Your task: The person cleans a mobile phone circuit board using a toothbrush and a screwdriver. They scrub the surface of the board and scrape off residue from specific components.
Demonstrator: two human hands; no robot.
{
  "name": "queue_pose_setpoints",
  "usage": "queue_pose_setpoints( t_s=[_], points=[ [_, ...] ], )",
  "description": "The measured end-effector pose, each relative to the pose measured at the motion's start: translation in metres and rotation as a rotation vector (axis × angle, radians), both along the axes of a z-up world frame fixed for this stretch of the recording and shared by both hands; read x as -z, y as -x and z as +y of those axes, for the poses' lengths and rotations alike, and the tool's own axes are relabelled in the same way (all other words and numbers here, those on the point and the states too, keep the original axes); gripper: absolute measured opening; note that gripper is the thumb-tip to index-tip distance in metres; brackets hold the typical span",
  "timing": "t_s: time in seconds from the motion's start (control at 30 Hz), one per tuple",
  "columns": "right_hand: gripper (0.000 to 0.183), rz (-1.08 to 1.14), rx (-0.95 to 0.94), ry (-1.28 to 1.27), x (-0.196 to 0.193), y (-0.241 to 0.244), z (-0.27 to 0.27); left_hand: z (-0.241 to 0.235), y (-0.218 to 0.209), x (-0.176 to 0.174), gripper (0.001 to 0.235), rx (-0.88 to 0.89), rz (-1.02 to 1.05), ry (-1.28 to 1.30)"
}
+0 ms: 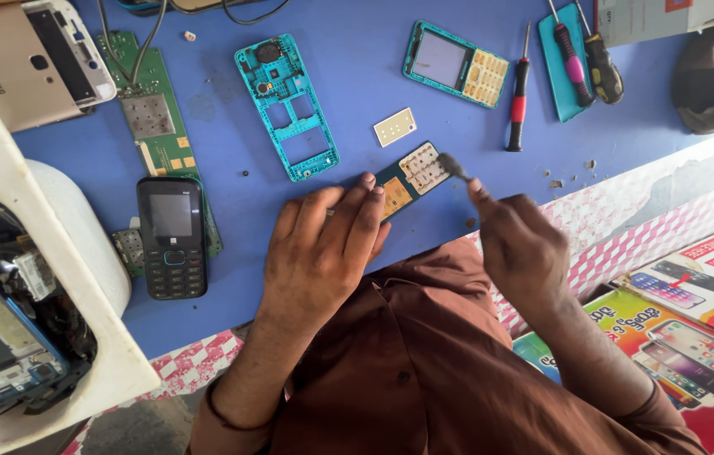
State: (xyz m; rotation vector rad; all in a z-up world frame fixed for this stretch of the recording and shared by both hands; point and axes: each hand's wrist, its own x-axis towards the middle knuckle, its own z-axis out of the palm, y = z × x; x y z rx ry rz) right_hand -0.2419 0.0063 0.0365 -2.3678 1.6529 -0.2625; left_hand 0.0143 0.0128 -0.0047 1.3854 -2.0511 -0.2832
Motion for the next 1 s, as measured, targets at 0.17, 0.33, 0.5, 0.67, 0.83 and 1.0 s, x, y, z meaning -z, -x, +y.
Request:
queue_pose_setpoints(
  t_s=[0.17,0.33,0.5,0.67,0.83,1.0],
  points=[
    [0.046,0.026,-0.110,-0.091,-0.003,0.003,-0.002,-0.001,0.000,-0.003,0.018,0.019,0.007,-0.022],
    [0.045,0.053,-0.088,-0.075,-0.005,-0.001,-0.008,-0.002,-0.004,-0.004,0.021,0.051,0.004,-0.034],
    [0.050,0.018,-0.068,-0.037,-0.004,-0.001,-0.008,-0.002,-0.004,-0.004,0.018,0.072,-0.025,-0.034],
    [0.050,0.051,-0.149,-0.077,-0.006,-0.008,-0.012,-0.002,-0.003,-0.003,0.016,0.059,-0.011,-0.039],
    [0.044,0.022,0.023,0.010,-0.015,0.003,-0.028,-0.001,-0.002,-0.003,0.014,0.055,-0.003,-0.038],
    [0.040,-0.019,-0.049,-0.086,-0.011,0.013,-0.015,-0.002,-0.002,-0.003,0.016,0.056,-0.010,-0.039]
  ],
)
